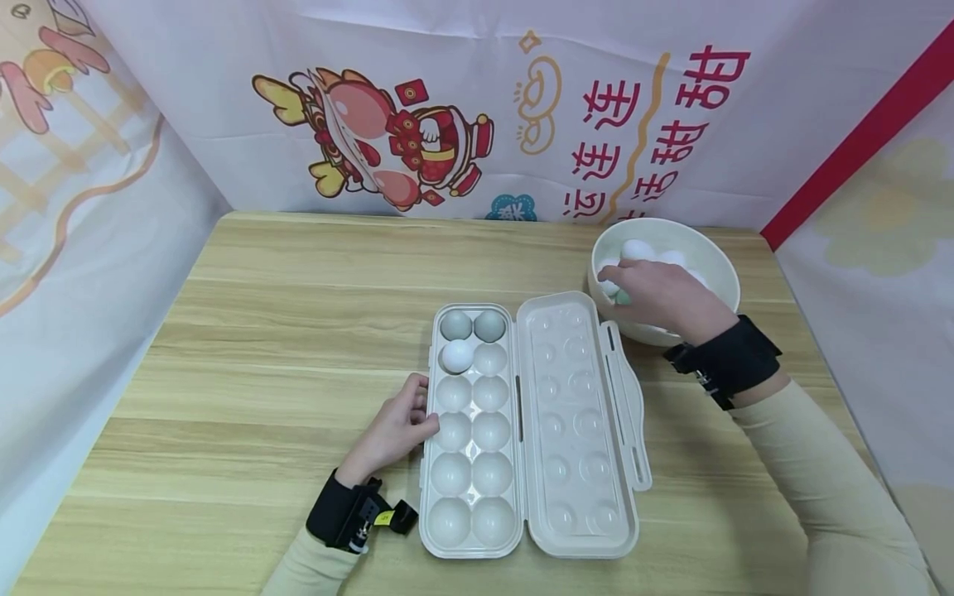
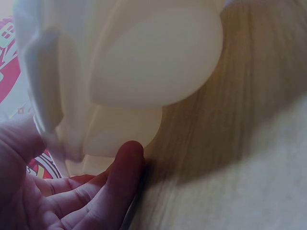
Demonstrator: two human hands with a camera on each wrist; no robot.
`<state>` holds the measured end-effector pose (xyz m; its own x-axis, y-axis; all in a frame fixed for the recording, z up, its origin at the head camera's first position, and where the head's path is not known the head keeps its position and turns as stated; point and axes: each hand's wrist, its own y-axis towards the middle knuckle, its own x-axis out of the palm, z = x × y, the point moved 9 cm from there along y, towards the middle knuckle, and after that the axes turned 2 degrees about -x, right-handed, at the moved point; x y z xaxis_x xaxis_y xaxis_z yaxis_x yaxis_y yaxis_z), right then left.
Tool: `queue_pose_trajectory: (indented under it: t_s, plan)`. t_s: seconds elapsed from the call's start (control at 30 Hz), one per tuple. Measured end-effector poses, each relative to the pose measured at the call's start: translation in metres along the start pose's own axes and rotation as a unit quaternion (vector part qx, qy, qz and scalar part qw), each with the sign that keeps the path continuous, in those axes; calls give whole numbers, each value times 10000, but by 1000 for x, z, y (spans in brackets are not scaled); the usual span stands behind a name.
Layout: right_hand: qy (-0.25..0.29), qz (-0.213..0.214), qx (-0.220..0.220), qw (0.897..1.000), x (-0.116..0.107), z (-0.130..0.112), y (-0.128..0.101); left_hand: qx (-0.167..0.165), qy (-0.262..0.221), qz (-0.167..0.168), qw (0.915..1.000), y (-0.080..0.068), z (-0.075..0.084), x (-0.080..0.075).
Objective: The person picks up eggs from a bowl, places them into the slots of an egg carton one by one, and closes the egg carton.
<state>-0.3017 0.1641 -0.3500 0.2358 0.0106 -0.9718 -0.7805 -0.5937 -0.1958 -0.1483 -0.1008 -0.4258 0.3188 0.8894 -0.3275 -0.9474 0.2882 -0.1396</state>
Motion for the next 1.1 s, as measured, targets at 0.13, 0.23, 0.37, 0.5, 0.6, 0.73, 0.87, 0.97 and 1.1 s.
queue_pose_trajectory:
  t_s: [0.13,0.23,0.37,0.5,0.6,0.73,0.87,0.97,1.1]
  plan:
    - [64,-116,143,9998,3,8,0,10,-21,-5,10000,-1,1,0]
    - [73,-198,168,9996,5,13,1,20,-51,-6,10000,0,-1,0]
    - [142,-312,243,9991,7,21,2,13,-57,-12,10000,0,-2,0]
    - [234,-362,314,9986,9,27,3,9,-31,-19,10000,0,-2,-1]
    - [324,-386,322,9982,10,31,4,12,-15,-22,10000,1,-3,-1]
    - [408,-442,375,9975,13,38,7,10,-12,-1,10000,0,-3,-2]
    - [466,-558,419,9965,18,45,10,-2,-36,8,10000,0,-2,-2]
    - [604,-654,436,9951,23,50,13,-24,-41,1,10000,0,-2,-2]
    - [724,-771,421,9935,28,54,15,-23,-36,-2,10000,0,0,-1]
